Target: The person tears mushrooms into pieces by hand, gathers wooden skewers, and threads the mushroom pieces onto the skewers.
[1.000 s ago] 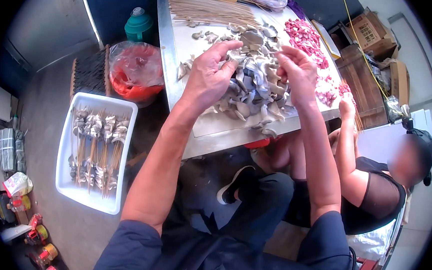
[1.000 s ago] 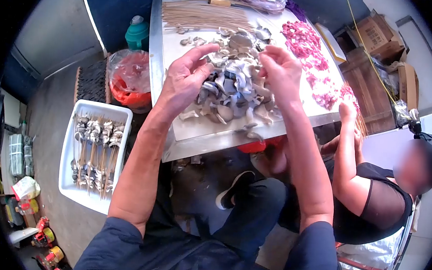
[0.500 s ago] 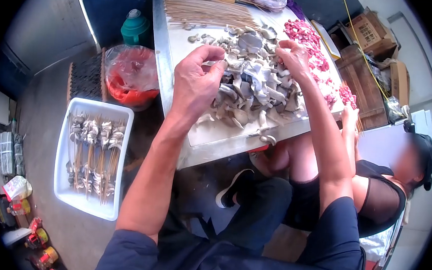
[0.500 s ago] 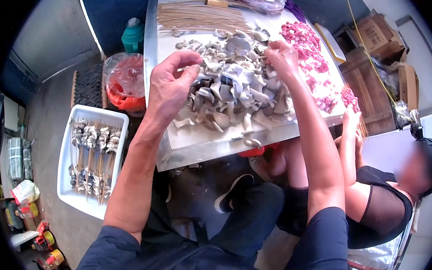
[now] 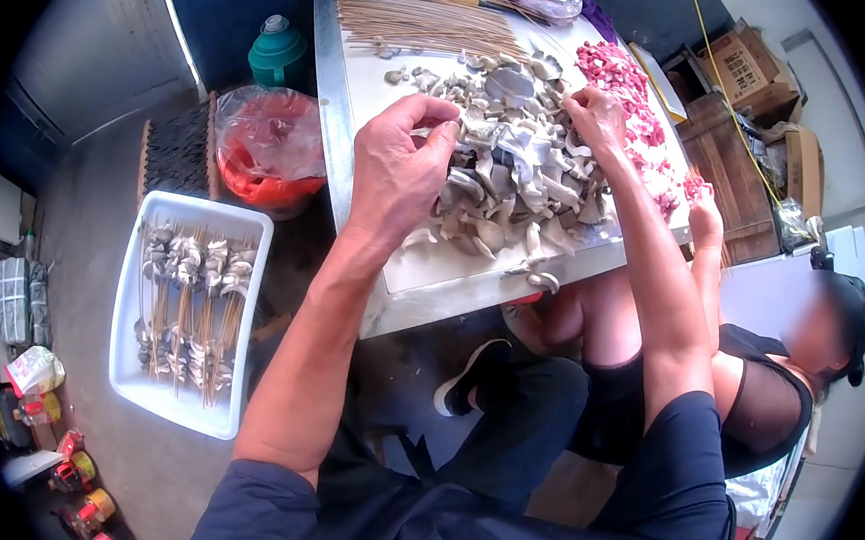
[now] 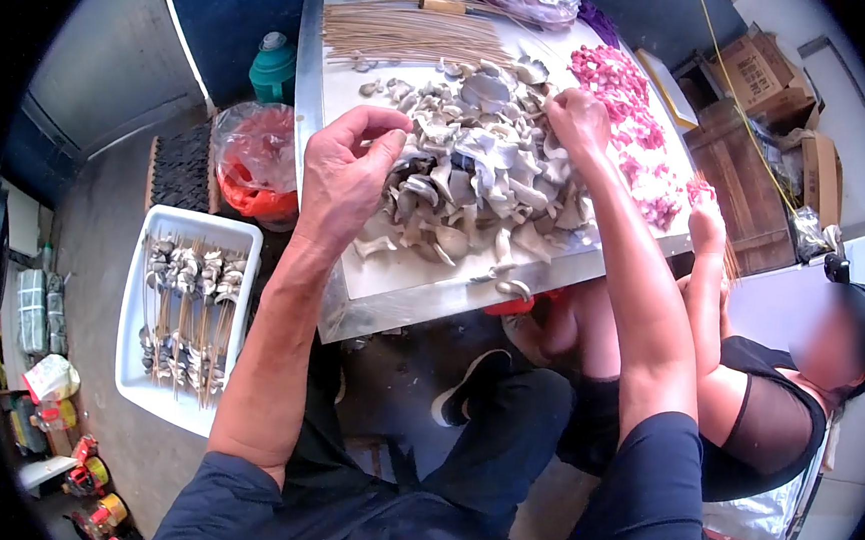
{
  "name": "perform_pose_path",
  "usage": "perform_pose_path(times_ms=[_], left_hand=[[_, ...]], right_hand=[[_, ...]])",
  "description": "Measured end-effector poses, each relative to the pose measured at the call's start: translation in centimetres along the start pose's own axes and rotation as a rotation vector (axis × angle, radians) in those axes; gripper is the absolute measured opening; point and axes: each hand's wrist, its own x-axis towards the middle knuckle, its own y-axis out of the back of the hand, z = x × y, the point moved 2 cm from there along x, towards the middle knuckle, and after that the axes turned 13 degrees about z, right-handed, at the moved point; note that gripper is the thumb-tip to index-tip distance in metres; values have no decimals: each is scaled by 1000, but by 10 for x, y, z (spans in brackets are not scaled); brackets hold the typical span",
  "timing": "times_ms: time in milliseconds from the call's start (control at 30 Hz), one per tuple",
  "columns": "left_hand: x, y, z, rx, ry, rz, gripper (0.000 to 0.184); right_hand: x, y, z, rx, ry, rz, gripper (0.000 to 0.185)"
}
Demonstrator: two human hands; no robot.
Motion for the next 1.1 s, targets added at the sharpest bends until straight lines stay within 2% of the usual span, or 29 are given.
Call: perform_pose_path(times_ms=[133,233,300,433,500,600,633,700,733,767,800,833,867,933,1000,1100], left_hand=[[-2,0,2,15,-23,3,13],[-2,0,4,22,-9,0,12],[-2,0,3,16,1,1,12],[-2,-1,3,34,-27,-4,12],[-1,-1,2,37,-20,-4,12],[0,0,2,25,-28,13,12],[0,0,2,10,-8,12,13],[0,0,5,-8,13,11,14],[0,-1,8,16,-23,0,19],[0,-2,11,41,-59,-12,24],[-1,-4,11,40,-60,-9,24],[-1,-5,12,102,-224,-35,32],[-3,-6,15,166,-387,-61,40],[-7,-7,20,176,-416,-48,45],[-8,-7,24,178,-460,-22,52],[-7,-5,25,193,-472,-36,49]], right_hand=[[-3,2,-7,-17,3,20,33],[-2,-4,-20,-38,113,59,35],[1,-9,-25,-204,130,-31,33],[8,-13,-23,-208,73,-30,24],[7,-11,-21,-209,118,11,22],[9,-1,-14,-2,-59,62,21],[9,3,-16,-3,-58,63,21],[6,11,-16,530,-378,23,19],[1,20,-25,694,-483,-8,15],[-4,29,-33,694,-480,-7,15],[-9,34,-41,892,-535,-99,13],[-16,40,-53,1090,-588,-195,11],[-24,46,-63,1093,-586,-200,11],[-48,56,-90,1306,-636,-290,8],[-68,60,-108,1329,-650,-354,8],[-89,61,-127,1365,-689,-407,8]])
